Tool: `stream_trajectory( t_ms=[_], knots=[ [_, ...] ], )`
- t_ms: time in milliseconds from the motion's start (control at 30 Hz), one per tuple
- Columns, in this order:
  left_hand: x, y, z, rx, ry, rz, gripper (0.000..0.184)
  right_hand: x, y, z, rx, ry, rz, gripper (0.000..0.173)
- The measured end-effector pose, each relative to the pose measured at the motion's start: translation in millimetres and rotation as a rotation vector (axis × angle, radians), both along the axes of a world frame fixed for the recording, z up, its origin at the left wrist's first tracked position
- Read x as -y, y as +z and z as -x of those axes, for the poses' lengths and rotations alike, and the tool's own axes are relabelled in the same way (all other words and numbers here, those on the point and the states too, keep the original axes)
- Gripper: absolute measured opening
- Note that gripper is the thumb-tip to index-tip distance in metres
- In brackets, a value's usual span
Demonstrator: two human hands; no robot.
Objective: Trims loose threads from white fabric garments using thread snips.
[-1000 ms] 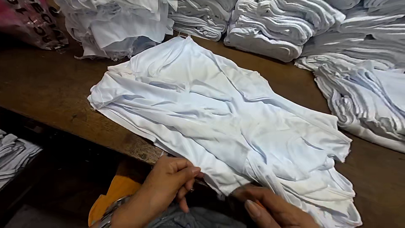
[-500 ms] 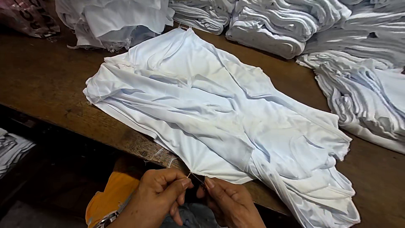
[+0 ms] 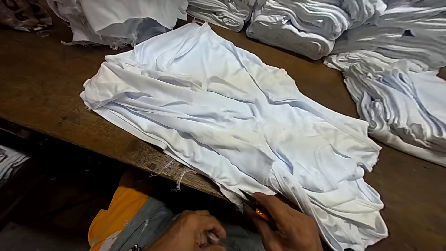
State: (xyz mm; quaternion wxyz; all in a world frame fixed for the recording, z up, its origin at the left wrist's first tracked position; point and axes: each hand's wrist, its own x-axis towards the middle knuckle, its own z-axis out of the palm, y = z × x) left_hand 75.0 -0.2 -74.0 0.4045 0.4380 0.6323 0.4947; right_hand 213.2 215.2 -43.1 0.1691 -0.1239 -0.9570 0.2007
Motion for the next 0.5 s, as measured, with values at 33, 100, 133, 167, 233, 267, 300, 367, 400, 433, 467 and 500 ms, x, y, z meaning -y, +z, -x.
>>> stream_trajectory(
  t_ms=[33, 100, 133, 167, 233, 267, 300, 367, 400, 433, 467, 500],
  knots=[
    [-5, 2, -1, 0.100, 0.030, 0.022, 0.021, -1, -3, 1, -0.022, 0.014, 0.016, 0.016],
    [-14, 7, -2, 0.322, 0.097, 0.068, 0.022, -2, -3, 5, -0.012, 0.024, 0.001, 0.015],
    [-18, 8, -1, 0.411, 0.128, 0.085, 0.023, -3, -2, 7, 0.006, 0.031, -0.026, 0.017],
    [-22, 8, 0, 0.490, 0.158, 0.098, 0.023, -5, -1, 8, 0.022, 0.042, -0.047, 0.018],
    [-27, 9, 1, 0.632, 0.199, 0.111, 0.024, -7, -2, 9, 0.043, 0.056, -0.070, 0.023],
    [-28, 10, 1, 0.684, 0.212, 0.109, 0.025, -6, -3, 8, 0.047, 0.047, -0.077, 0.028],
    [-29, 10, 0, 0.716, 0.226, 0.100, 0.025, -4, -5, 8, 0.042, 0.039, -0.089, 0.031],
    [-32, 9, -2, 0.756, 0.242, 0.075, 0.025, -1, -8, 7, 0.024, 0.055, -0.088, 0.022],
    [-33, 9, -2, 0.780, 0.240, 0.071, 0.027, 0, -9, 7, 0.016, 0.074, -0.070, 0.017],
    [-34, 9, -2, 0.811, 0.240, 0.077, 0.031, -2, -10, 8, 0.015, 0.094, -0.036, 0.014],
    [-35, 10, -2, 0.843, 0.235, 0.084, 0.037, -8, -8, 8, 0.019, 0.112, 0.036, 0.013],
    [-37, 11, -1, 0.877, 0.226, 0.086, 0.042, -16, -5, 9, 0.023, 0.131, 0.152, 0.013]
  ],
)
